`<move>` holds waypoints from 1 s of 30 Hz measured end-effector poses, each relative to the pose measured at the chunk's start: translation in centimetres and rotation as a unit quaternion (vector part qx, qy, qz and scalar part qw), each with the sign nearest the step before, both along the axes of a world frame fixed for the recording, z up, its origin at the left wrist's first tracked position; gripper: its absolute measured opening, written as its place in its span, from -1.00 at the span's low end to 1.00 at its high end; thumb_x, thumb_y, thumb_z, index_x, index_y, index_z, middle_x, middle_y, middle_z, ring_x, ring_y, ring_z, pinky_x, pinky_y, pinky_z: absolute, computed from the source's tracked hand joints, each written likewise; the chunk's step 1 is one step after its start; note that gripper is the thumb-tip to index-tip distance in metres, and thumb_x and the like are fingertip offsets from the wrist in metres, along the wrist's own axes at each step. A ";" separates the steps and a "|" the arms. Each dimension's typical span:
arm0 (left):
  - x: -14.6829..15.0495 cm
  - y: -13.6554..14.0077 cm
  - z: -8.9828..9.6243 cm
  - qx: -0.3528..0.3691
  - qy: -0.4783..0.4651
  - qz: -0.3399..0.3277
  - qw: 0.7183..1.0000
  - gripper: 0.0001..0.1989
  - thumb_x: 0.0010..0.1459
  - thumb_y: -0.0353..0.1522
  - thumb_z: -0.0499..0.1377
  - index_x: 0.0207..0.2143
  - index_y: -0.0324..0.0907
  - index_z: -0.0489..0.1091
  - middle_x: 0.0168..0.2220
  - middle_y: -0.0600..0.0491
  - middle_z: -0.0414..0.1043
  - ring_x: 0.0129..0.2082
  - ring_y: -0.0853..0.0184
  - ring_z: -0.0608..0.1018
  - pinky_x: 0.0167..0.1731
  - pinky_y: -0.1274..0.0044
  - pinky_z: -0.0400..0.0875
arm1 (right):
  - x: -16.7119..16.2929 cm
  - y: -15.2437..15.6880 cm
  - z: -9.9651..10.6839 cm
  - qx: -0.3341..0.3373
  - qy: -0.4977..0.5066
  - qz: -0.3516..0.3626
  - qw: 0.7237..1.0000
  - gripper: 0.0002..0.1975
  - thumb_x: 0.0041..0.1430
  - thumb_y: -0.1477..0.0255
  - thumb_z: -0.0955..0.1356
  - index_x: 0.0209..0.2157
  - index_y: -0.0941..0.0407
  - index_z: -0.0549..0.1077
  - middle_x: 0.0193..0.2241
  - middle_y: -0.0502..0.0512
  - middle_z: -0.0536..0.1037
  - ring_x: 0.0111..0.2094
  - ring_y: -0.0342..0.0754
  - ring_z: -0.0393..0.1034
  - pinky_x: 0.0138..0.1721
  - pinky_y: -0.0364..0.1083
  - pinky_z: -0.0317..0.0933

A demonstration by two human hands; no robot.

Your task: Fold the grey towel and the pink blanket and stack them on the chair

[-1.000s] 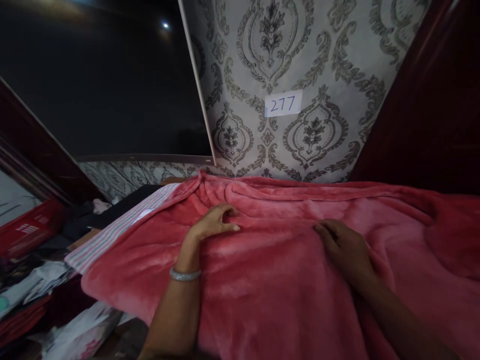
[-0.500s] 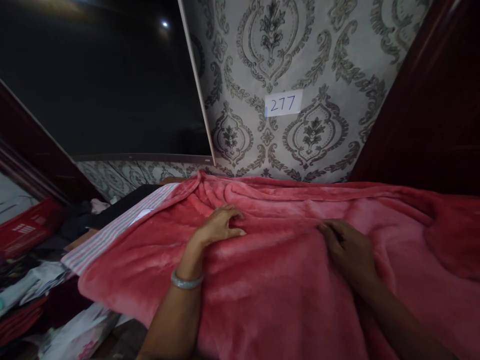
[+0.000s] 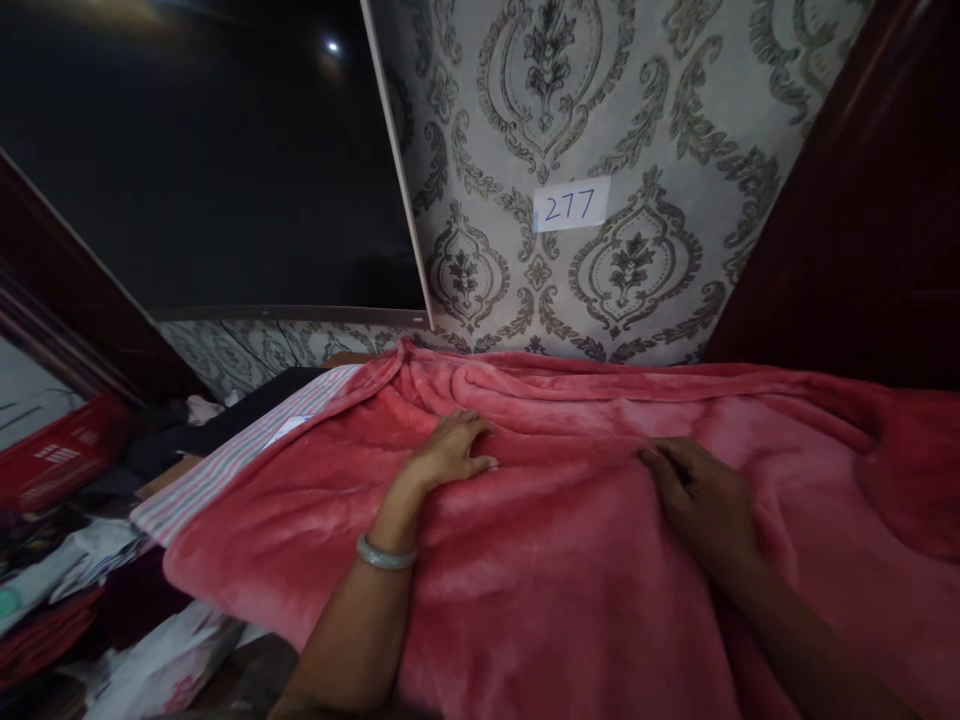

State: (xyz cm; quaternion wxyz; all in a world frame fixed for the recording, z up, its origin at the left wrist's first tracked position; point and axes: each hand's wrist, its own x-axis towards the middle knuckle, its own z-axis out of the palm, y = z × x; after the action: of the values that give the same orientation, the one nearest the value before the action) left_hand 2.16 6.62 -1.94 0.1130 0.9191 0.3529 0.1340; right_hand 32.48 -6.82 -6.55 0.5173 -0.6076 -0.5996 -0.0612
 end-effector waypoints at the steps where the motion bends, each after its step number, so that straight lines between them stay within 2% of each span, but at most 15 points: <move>1: 0.1 0.1 -0.1 -0.003 -0.002 -0.011 1.000 -0.67 0.13 -0.24 0.32 -0.08 -0.17 0.51 -0.03 -0.10 0.51 0.01 0.10 0.47 0.11 0.24 0.35 | 0.0 0.0 0.0 0.001 -0.001 0.000 1.000 -0.68 0.32 0.18 0.26 -0.35 0.04 0.53 -0.37 0.13 0.61 -0.33 0.08 0.50 -0.28 0.03 0.37; 4: 0.0 0.2 -0.2 -0.043 -0.014 -0.054 0.998 -0.85 0.21 -0.28 0.23 -0.31 -0.18 0.49 -0.22 -0.03 0.53 -0.14 0.20 0.49 -0.02 0.36 0.39 | 0.1 0.1 0.0 -0.002 -0.008 0.000 1.000 -0.67 0.32 0.18 0.25 -0.36 0.04 0.53 -0.37 0.14 0.61 -0.33 0.08 0.50 -0.28 0.04 0.37; 6: -0.2 0.3 -0.1 -0.075 -0.040 -0.055 0.995 -0.82 0.24 -0.30 0.17 -0.41 -0.17 0.42 -0.32 0.00 0.50 -0.26 0.27 0.49 -0.15 0.44 0.39 | 0.0 0.1 -0.1 -0.002 -0.013 -0.002 1.000 -0.67 0.33 0.19 0.25 -0.35 0.05 0.53 -0.37 0.15 0.61 -0.33 0.09 0.51 -0.27 0.04 0.38; 10: -0.8 0.2 0.8 -0.076 -0.116 -0.001 0.990 -0.79 0.25 -0.28 0.10 -0.44 -0.16 0.32 -0.39 0.06 0.43 -0.37 0.34 0.43 -0.31 0.50 0.31 | -0.1 0.2 -0.3 -0.003 -0.029 0.002 1.000 -0.66 0.35 0.19 0.23 -0.33 0.05 0.54 -0.35 0.14 0.62 -0.31 0.08 0.51 -0.24 0.04 0.39; 15: -1.2 -0.3 2.1 -0.051 -0.188 0.033 0.980 -0.69 0.26 -0.19 0.04 -0.50 -0.14 0.23 -0.49 0.13 0.31 -0.45 0.38 0.33 -0.40 0.52 0.22 | -0.2 0.6 -0.6 -0.014 -0.054 0.057 0.997 -0.65 0.38 0.21 0.23 -0.36 0.05 0.53 -0.37 0.13 0.62 -0.35 0.04 0.50 -0.30 -0.01 0.38; 19: -1.0 -0.5 1.9 -0.051 -0.179 0.060 0.981 -0.59 0.16 -0.04 0.16 -0.53 -0.15 0.25 -0.55 0.17 0.21 -0.52 0.41 0.24 -0.50 0.53 0.08 | -0.3 0.9 -0.7 -0.024 -0.040 0.079 0.996 -0.67 0.37 0.25 0.24 -0.42 0.05 0.50 -0.41 0.11 0.60 -0.40 0.02 0.49 -0.37 -0.04 0.36; 22: -0.8 -0.4 1.7 -0.053 -0.177 0.056 0.981 -0.60 0.08 -0.04 0.23 -0.53 -0.16 0.29 -0.55 0.17 0.23 -0.52 0.41 0.24 -0.51 0.54 0.07 | -0.3 1.0 -0.8 -0.027 -0.025 0.089 0.995 -0.69 0.37 0.26 0.25 -0.41 0.05 0.49 -0.40 0.11 0.60 -0.38 0.02 0.49 -0.35 -0.04 0.35; 26: -0.9 -0.3 2.1 -0.086 -0.240 0.046 0.966 -0.66 0.10 -0.10 0.20 -0.50 -0.17 0.34 -0.51 0.15 0.27 -0.46 0.39 0.29 -0.45 0.55 0.17 | -0.6 1.1 -0.9 -0.028 -0.018 0.113 0.993 -0.72 0.36 0.29 0.26 -0.39 0.06 0.48 -0.40 0.10 0.59 -0.37 0.02 0.47 -0.32 -0.03 0.34; 30: -1.4 0.0 2.5 -0.100 -0.281 0.054 0.953 -0.71 0.04 -0.12 0.25 -0.43 -0.17 0.37 -0.47 0.15 0.31 -0.43 0.38 0.33 -0.39 0.55 0.24 | -1.0 1.1 -0.8 -0.053 -0.022 0.149 0.987 -0.72 0.36 0.32 0.27 -0.44 0.07 0.44 -0.43 0.09 0.56 -0.39 0.00 0.44 -0.34 -0.04 0.29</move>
State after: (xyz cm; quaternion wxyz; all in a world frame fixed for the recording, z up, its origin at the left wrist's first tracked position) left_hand 0.81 6.57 0.58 0.2913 0.8080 0.3678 0.3564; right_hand 31.48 -5.73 -7.32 0.4743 -0.5367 -0.6969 0.0354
